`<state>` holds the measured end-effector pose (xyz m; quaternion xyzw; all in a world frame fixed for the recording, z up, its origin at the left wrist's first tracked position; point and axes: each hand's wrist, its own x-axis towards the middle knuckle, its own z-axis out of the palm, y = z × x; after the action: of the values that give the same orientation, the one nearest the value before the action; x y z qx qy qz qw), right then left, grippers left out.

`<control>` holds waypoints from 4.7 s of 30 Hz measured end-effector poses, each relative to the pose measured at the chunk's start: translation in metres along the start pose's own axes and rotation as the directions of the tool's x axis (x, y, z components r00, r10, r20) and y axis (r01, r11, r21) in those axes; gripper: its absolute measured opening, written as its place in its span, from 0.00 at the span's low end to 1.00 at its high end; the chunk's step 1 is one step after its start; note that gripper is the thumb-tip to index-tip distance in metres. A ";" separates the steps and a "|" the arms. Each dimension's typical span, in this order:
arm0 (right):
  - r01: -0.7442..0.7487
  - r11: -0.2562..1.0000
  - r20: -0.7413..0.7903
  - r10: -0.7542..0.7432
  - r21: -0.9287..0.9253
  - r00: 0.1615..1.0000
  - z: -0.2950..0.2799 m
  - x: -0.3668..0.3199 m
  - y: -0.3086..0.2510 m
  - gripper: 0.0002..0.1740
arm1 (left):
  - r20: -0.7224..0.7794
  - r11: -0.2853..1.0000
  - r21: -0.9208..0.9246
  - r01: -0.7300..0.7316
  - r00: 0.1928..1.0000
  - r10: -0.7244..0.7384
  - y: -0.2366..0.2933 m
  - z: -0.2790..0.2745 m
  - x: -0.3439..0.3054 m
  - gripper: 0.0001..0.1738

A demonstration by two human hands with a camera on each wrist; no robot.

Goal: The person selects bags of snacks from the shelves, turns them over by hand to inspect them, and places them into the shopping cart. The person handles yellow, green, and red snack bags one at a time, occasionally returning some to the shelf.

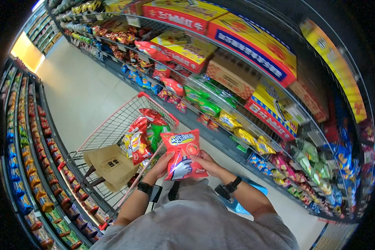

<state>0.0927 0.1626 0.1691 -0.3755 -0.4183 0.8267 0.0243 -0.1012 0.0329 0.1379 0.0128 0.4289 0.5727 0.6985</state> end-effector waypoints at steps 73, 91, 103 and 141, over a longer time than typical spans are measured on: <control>0.646 0.736 -0.018 -0.662 -0.201 0.749 0.095 0.158 -0.223 0.16 | 0.068 0.687 0.353 -0.635 0.750 0.658 0.254 -0.006 0.009 0.34; 0.388 0.921 -0.239 -0.382 -0.020 0.893 0.032 0.019 -0.123 0.32 | 0.170 0.840 0.312 -0.444 0.896 0.410 0.150 0.077 0.058 0.24; 0.420 0.902 -0.314 -0.372 0.099 0.873 -0.054 -0.103 -0.004 0.28 | 0.173 0.788 0.523 -0.326 0.945 0.276 0.006 0.159 0.029 0.25; 0.547 0.656 -0.018 -0.648 -0.521 0.761 0.159 0.030 -0.094 0.44 | -0.080 0.736 0.442 -0.513 0.795 0.601 0.140 -0.032 -0.082 0.35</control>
<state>-0.0562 0.1273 0.2761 -0.2912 -0.7073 0.5964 0.2433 -0.2293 -0.0007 0.2365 0.2201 0.5857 0.6544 0.4244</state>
